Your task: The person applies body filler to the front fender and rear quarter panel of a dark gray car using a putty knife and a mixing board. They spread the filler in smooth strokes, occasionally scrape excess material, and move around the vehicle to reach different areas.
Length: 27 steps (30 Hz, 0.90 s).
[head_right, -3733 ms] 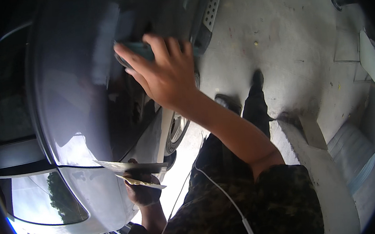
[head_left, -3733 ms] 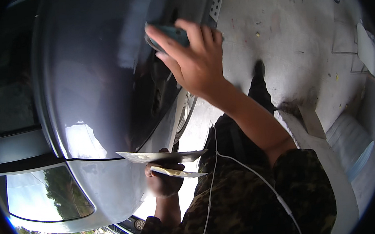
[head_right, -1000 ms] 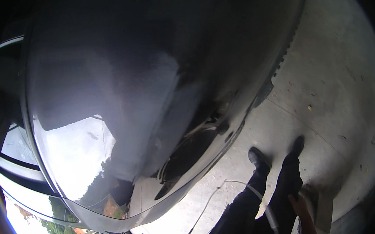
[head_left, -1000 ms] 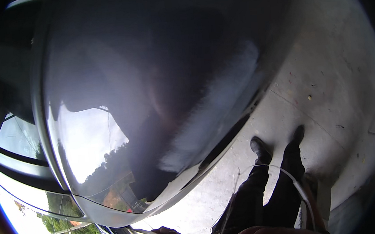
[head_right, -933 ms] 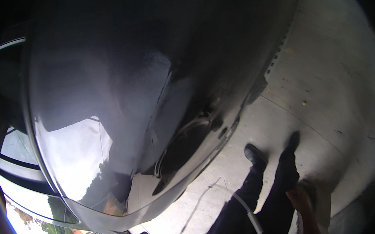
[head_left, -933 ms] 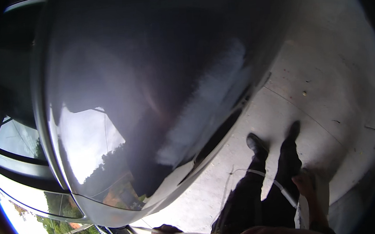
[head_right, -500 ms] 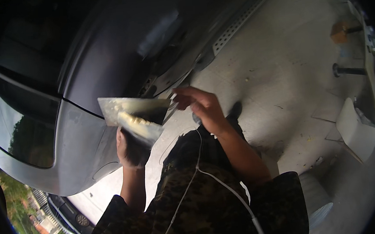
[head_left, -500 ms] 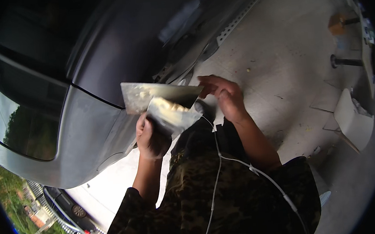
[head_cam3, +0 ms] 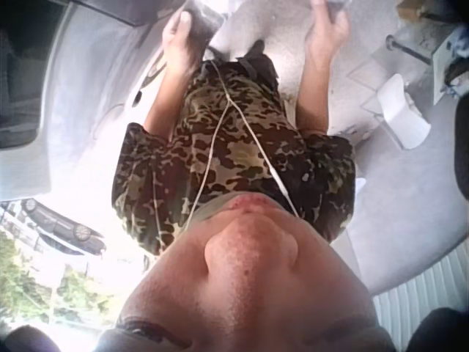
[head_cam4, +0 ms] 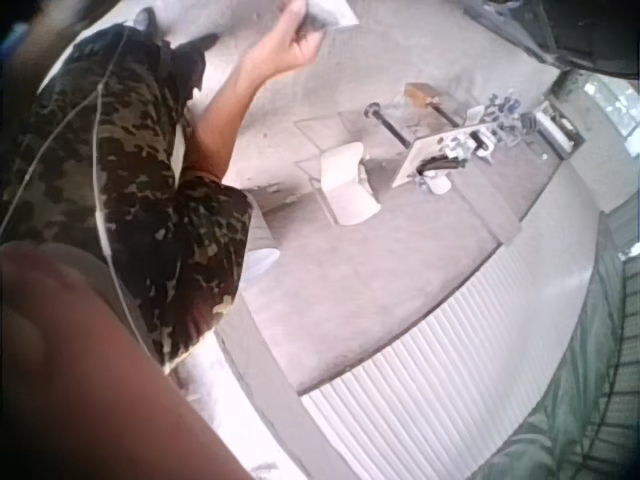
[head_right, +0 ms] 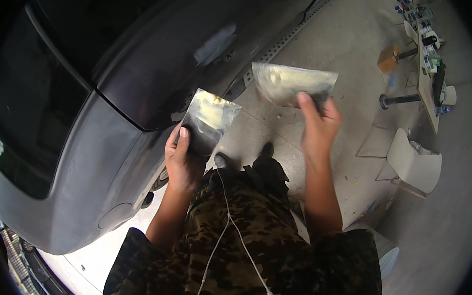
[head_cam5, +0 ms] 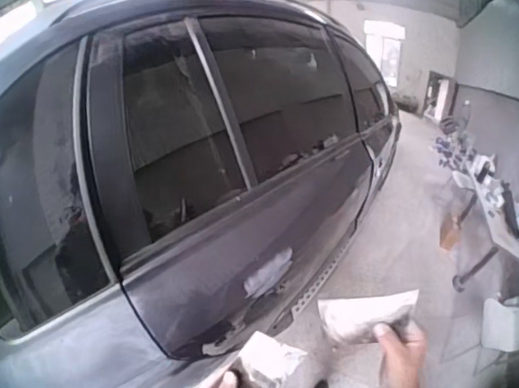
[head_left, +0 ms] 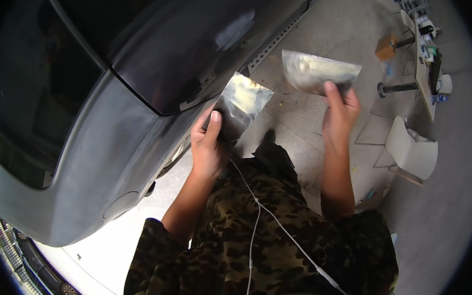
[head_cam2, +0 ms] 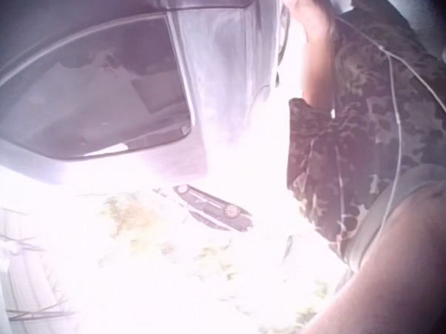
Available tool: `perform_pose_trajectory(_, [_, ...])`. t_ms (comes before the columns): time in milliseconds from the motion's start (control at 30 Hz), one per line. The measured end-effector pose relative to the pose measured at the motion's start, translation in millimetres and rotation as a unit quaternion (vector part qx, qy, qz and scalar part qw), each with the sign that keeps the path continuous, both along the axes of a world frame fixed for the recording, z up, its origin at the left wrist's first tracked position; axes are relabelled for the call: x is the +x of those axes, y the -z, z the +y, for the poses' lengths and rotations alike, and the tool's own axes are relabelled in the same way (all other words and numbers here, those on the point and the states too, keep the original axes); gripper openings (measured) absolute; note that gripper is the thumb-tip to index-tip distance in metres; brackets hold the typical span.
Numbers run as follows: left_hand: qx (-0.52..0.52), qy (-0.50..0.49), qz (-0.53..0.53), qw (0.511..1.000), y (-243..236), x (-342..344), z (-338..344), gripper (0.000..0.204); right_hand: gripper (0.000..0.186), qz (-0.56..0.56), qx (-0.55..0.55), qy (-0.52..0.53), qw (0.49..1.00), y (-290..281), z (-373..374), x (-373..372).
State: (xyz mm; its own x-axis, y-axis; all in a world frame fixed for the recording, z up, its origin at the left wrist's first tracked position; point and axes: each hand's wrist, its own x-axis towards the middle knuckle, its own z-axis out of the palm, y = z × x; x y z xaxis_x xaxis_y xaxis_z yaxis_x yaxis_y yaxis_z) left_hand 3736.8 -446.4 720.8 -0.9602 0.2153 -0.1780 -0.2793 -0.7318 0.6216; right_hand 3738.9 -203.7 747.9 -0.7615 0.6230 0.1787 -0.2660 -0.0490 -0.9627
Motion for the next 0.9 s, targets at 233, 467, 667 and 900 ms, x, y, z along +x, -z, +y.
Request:
perform_pose_trajectory(233, [0.005,-0.029,-0.01,1.0,0,-2,7,0.043,0.021,0.044,0.526,-0.018,0.849,-21,-46,12])
perform_pose_trajectory(467, [-0.037,-0.033,0.002,0.999,-6,-1,10,0.042,0.027,0.095,0.634,0.044,0.766,-1,-72,1])
perform_pose_trajectory(667, [-0.075,-0.034,0.008,0.997,-8,-1,9,0.042,0.034,0.075,0.569,-0.107,0.812,-6,-77,2])
perform_pose_trajectory(900, [-0.074,-0.071,-0.001,0.995,-7,-6,-1,0.042,0.023,-0.061,0.112,-0.236,0.963,-7,-66,-2])
